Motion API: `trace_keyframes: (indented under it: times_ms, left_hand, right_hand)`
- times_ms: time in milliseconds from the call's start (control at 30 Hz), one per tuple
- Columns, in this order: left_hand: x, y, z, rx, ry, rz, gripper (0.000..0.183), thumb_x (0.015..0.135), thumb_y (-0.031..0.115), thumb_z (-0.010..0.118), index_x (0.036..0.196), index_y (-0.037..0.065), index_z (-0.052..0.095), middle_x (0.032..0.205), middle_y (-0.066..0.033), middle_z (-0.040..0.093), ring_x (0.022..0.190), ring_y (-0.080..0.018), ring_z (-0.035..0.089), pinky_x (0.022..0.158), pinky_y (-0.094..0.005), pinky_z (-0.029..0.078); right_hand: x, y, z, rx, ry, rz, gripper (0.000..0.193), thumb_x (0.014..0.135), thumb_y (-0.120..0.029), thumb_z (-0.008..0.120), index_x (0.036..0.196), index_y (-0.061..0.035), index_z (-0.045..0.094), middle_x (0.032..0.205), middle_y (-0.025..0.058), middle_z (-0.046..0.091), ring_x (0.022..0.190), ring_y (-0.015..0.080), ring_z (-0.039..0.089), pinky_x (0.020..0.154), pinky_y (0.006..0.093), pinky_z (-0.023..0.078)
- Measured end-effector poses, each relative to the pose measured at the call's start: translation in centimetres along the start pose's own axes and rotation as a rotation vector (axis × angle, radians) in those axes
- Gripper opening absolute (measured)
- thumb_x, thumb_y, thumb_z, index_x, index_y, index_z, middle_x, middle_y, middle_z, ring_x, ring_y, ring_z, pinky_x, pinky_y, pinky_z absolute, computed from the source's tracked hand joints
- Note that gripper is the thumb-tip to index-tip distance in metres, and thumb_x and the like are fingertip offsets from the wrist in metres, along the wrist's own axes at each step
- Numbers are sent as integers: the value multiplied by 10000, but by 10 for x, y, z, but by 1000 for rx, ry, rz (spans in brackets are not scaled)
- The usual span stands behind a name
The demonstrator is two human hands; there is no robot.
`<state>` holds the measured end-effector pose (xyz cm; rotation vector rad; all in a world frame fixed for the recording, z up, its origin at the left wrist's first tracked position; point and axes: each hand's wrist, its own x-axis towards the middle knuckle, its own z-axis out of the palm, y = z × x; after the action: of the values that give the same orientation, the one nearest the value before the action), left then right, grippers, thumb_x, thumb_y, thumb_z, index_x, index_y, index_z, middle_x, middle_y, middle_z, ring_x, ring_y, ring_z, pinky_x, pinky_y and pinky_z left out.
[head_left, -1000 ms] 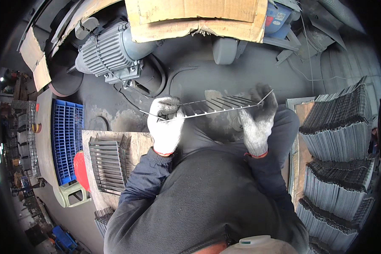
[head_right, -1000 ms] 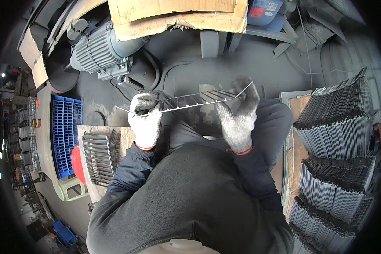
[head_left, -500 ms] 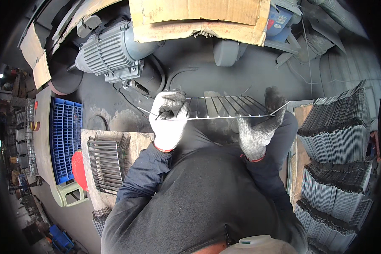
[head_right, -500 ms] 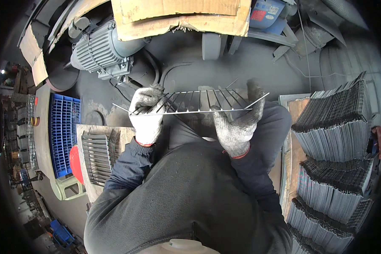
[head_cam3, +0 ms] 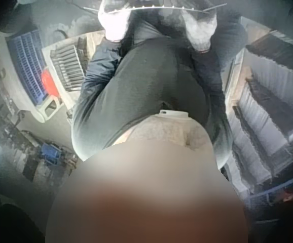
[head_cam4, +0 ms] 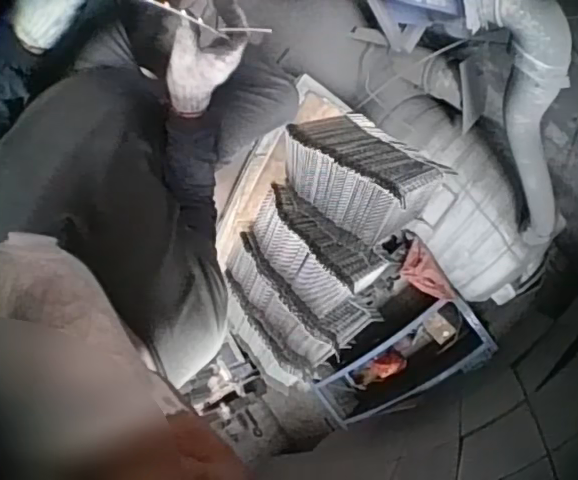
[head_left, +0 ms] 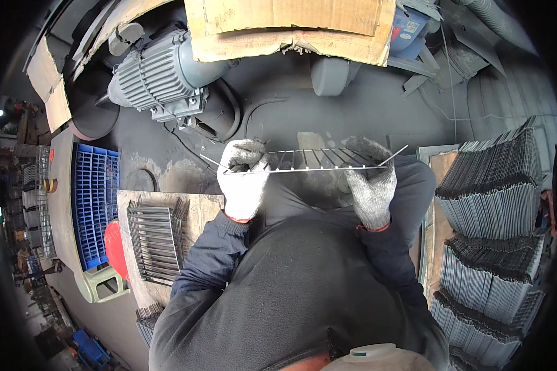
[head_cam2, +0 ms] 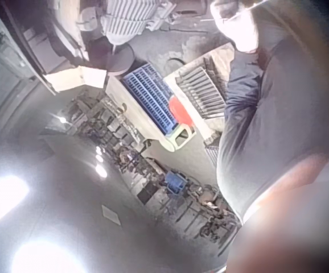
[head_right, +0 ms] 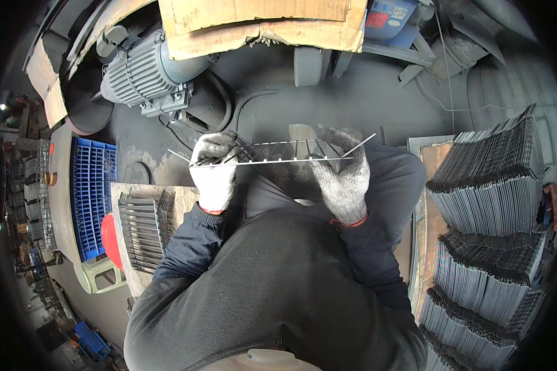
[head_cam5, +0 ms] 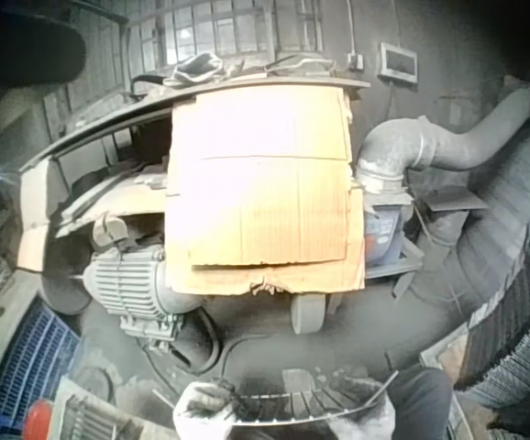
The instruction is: The person straightens wires on metal grates by hand.
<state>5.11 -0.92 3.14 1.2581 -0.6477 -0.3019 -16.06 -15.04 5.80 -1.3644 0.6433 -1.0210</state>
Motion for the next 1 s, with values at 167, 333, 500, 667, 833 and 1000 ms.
trace_keyframes:
  times_ms: [167,333,500,667,833,1000]
  left_hand:
    - [2,-4,-5,60,-29,-60,220,846,-119,742,1005,7,656,1063,-76,717,911,-121,661,817,-264,547]
    - [6,-10,-2,188,-110,-367,151,846,-69,708,957,10,645,907,-26,689,840,-97,624,791,-257,522]
    - [19,-42,14,-196,-155,-752,159,934,-2,683,1081,33,632,935,-59,708,765,-166,692,665,-335,619]
    - [49,-42,49,-113,-200,-734,232,956,57,699,1181,41,645,977,-51,702,752,-153,684,631,-329,619]
    - [74,-73,68,-23,-366,-710,237,971,92,725,1177,42,619,954,-57,693,741,-157,680,609,-335,621]
    - [79,-64,61,-60,-349,-829,305,971,107,738,1226,22,593,992,-81,690,755,-181,692,634,-379,647]
  right_hand:
    - [6,3,3,-10,38,78,492,872,81,831,1314,19,623,1259,125,709,1185,197,683,1038,348,571]
    - [26,23,-3,10,92,233,245,950,40,768,1184,3,705,1057,29,733,943,108,660,862,290,555]
    - [75,63,-24,9,38,320,230,993,-85,765,1194,12,711,1024,46,745,902,119,659,795,291,530]
    - [101,90,-40,-193,187,371,298,960,-200,832,1071,52,717,950,76,740,810,137,631,736,332,521]
    - [112,63,-48,-25,277,424,232,961,-181,828,1015,18,722,927,74,743,741,129,652,650,319,513]
    - [118,97,-48,-94,268,340,237,950,-179,833,952,21,707,802,30,700,669,118,620,599,306,514]
